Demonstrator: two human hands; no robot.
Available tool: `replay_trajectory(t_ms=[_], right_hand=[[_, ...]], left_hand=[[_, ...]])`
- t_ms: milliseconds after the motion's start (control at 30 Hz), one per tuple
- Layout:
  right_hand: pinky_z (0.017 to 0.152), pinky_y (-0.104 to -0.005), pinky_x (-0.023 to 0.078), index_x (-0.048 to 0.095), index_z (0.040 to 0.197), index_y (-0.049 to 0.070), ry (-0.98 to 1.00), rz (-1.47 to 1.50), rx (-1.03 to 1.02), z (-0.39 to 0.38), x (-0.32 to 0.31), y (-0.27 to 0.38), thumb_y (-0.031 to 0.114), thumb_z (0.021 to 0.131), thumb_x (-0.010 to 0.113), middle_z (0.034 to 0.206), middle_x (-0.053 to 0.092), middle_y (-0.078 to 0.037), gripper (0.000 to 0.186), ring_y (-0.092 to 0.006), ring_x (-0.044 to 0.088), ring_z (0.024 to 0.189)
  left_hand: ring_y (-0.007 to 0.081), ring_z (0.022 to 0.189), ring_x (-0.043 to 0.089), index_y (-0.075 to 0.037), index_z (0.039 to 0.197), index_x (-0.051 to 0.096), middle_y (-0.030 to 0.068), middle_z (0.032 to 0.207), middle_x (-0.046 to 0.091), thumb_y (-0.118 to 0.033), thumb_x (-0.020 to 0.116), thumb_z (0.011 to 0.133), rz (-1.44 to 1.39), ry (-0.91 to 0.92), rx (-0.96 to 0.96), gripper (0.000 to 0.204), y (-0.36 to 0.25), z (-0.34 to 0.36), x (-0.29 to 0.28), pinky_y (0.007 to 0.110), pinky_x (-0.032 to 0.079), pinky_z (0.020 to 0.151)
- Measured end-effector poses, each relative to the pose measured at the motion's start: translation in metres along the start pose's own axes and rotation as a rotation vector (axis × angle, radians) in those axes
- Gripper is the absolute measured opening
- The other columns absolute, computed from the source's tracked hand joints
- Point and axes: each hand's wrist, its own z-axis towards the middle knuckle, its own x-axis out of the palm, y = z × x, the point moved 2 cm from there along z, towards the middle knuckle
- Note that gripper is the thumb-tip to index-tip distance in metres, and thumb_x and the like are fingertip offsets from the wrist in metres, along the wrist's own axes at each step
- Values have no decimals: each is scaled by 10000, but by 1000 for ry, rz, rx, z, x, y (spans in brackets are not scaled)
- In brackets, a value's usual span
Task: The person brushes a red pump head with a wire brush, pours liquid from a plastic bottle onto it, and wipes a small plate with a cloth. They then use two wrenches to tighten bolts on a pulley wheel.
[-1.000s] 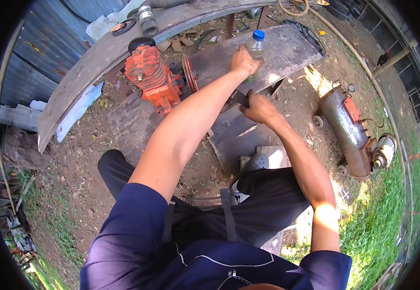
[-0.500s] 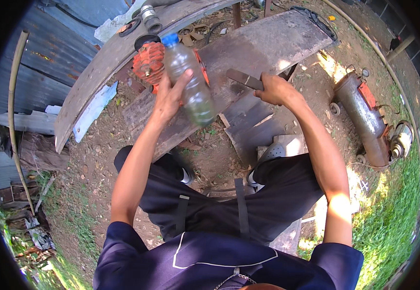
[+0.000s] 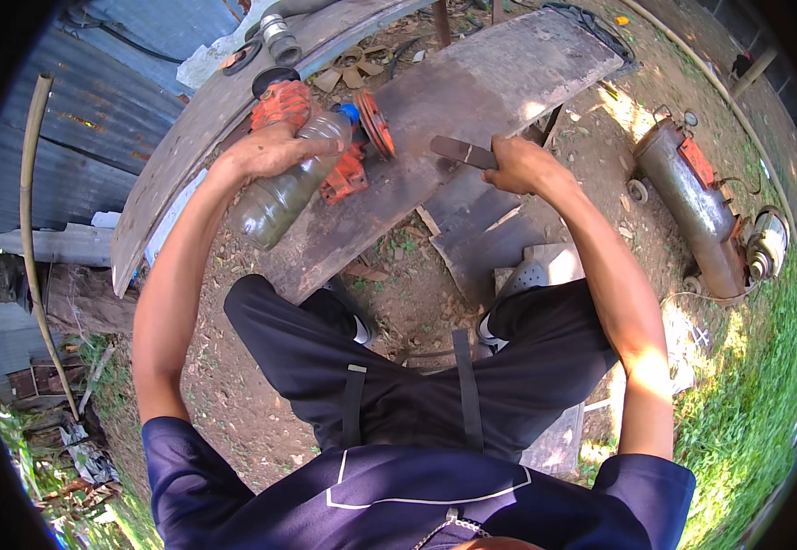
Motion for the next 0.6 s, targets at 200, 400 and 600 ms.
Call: replay_trajectory(t_ms=[200,400,600], right_hand=[[781,-447,547,680,956,-52,-91,-6,-10,-9,2,1,244,795,678,892,687,-255,337,-379,685,875],[787,-443,547,687,966,-47,-103,1,-21,-15,-1,2,209,779,670,913,689,-250,319,-373,684,889],[795,-437,549,693,977,-36,-51,-11,13,-17,-5,1,191,777,660,932,696,-236,304,-362,687,901]], left_hand=[[257,809,668,44,912,715,188,859,687,-669,615,754,346,100,-85,737,-29,-1,-15,392,493,705],[247,811,670,-2,953,721,171,887,692,-626,629,747,411,120,-86,664,-29,12,-27,377,502,711],[247,827,669,-27,1045,683,158,916,688,-599,655,736,461,76,-58,651,-48,16,-37,376,512,750]])
